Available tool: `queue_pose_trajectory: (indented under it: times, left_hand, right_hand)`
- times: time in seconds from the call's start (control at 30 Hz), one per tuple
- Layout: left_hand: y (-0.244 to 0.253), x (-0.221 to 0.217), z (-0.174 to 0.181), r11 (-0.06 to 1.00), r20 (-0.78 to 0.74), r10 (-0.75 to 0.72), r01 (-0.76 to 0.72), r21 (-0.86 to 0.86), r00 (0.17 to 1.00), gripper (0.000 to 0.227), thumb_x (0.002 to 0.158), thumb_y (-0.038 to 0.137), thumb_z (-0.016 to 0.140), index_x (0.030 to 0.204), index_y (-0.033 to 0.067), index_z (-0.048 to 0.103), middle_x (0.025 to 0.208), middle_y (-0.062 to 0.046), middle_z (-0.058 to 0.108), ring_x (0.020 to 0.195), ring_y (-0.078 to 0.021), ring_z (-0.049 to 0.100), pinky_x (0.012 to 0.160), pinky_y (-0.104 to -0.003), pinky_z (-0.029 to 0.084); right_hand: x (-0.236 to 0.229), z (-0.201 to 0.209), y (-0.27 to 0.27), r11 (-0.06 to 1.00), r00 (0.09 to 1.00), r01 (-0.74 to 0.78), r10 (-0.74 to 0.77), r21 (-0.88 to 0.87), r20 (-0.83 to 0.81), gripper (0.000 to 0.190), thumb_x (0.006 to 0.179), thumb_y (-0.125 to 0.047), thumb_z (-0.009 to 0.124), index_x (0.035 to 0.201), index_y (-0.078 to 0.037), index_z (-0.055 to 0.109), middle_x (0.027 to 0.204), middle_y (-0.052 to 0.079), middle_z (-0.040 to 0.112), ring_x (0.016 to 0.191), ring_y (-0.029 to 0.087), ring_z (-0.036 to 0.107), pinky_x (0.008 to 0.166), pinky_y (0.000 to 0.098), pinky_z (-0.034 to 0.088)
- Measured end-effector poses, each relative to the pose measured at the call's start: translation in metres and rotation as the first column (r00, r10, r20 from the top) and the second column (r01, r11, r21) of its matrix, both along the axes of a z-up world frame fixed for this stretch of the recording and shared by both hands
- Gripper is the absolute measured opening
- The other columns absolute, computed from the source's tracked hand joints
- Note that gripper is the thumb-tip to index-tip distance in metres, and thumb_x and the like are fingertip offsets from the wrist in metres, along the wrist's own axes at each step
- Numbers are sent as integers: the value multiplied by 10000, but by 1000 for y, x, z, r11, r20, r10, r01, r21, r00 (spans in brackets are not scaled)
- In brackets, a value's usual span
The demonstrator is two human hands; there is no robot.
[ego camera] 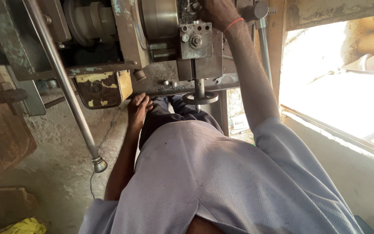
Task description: The person operates a manual metal press machine in a workshop. They insert small cylindrical metal pieces into the press, activate the machine using a lever, and remove the processed pieces, repeating the cycle multiple times.
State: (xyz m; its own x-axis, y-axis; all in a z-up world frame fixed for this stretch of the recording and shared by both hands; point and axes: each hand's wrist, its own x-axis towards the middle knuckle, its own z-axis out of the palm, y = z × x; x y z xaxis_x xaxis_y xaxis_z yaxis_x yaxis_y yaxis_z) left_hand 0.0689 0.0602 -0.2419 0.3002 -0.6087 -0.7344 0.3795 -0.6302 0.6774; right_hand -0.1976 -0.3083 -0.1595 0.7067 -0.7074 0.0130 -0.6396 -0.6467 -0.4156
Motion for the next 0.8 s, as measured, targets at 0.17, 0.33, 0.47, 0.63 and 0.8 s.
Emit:
queue_pose_trajectory:
  times: [0.17,0.33,0.47,0.63,0.8]
  left_hand:
    - [49,16,17,993,30,114,-114,15,993,421,953,150,698,1317,-36,596,1159,-140,689,976,-254,732,805,-347,631]
    - [95,36,38,961,6,277,-277,26,961,420,924,141,689,1294,-23,580,1122,-122,651,1000,-306,720,833,-395,631]
    - [105,46,44,959,48,284,-284,1,958,401,942,130,684,1294,-38,590,1136,-124,653,1010,-308,717,855,-399,626]
    - [101,53,45,975,95,217,-220,20,972,397,945,136,687,1297,-8,572,1131,-119,655,1015,-294,711,853,-394,618]
    - [110,49,59,966,93,249,-255,50,964,398,958,132,674,1311,-20,572,1152,-140,636,1023,-299,713,873,-394,622]
  right_hand:
    - [2,34,7,900,941,-40,-112,433,319,242,972,-34,716,1213,-12,722,1067,137,754,903,202,743,778,325,613]
    - [-7,64,24,714,753,35,-479,699,452,249,1008,-2,585,1248,16,648,1185,147,747,902,152,774,747,292,670]
    - [10,62,22,797,884,46,-314,602,347,270,1054,-6,573,1309,10,662,1062,176,755,812,145,742,732,282,652]
    - [40,61,16,701,932,33,-280,712,233,350,1024,5,529,1324,-59,696,984,159,770,770,148,739,658,281,630]
    - [31,64,23,619,745,-91,-478,780,466,303,1017,-27,584,1315,-30,642,1096,148,773,837,173,792,678,293,649]
